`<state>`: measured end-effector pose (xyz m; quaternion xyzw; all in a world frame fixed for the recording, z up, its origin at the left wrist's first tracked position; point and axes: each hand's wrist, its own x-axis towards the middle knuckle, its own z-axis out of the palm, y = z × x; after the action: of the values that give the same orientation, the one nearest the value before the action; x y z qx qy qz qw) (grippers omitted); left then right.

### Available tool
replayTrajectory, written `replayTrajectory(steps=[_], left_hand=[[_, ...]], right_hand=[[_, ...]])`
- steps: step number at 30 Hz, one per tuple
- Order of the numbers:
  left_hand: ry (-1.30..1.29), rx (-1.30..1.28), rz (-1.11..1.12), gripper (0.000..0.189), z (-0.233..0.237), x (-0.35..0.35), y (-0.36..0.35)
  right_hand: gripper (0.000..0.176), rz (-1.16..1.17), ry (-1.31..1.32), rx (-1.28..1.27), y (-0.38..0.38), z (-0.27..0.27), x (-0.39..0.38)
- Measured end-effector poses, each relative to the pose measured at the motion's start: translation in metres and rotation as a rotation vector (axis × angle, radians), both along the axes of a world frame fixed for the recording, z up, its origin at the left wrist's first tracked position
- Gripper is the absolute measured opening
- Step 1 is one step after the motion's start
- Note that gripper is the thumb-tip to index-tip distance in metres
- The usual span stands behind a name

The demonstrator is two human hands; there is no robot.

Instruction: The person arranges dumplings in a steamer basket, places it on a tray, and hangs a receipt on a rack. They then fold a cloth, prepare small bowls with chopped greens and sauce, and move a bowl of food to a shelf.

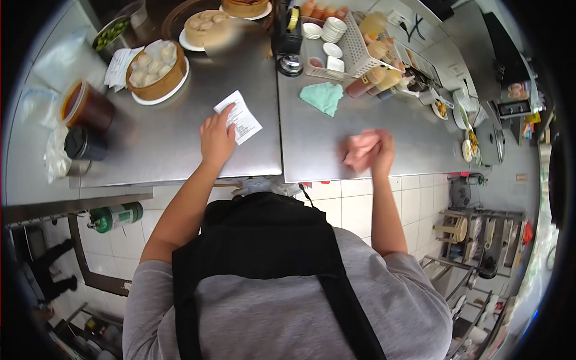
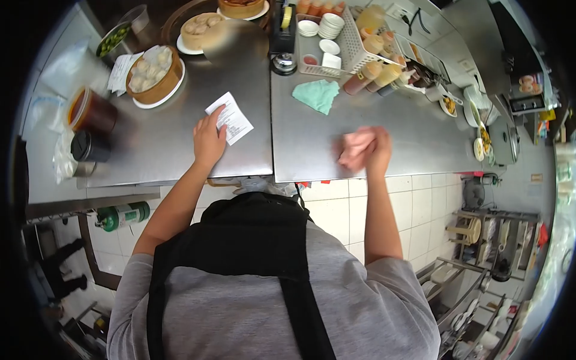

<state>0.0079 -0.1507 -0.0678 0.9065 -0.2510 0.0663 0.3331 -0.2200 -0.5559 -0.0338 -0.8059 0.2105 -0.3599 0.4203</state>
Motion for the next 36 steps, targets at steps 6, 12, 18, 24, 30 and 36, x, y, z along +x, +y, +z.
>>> replayTrajectory(steps=[6,12,18,24,30,36], left_hand=[[0.005,-0.056,-0.019,0.053,0.004,-0.002,-0.001],[0.294,-0.609,0.017,0.049,0.018,0.05,0.017],[-0.49,-0.586,-0.105,0.05,0.336,0.139,0.005],[-1.149,-0.77,-0.097,0.038,0.646,0.186,0.007],[-0.862,-0.637,0.241,0.049,0.781,0.259,0.027],[-1.01,-0.669,0.462,0.043,0.8,0.26,0.004]], right_hand=[[0.055,-0.235,0.541,-0.319,-0.059,-0.041,0.057],[0.058,0.29,0.68,-0.857,0.071,-0.023,0.025],[0.039,0.509,0.223,0.722,0.123,0.013,-0.076],[0.029,0.048,-0.127,0.592,0.084,0.028,-0.086],[0.037,-0.131,0.13,-0.163,0.091,0.048,-0.129],[0.032,0.027,-0.179,0.779,0.089,0.005,-0.166]])
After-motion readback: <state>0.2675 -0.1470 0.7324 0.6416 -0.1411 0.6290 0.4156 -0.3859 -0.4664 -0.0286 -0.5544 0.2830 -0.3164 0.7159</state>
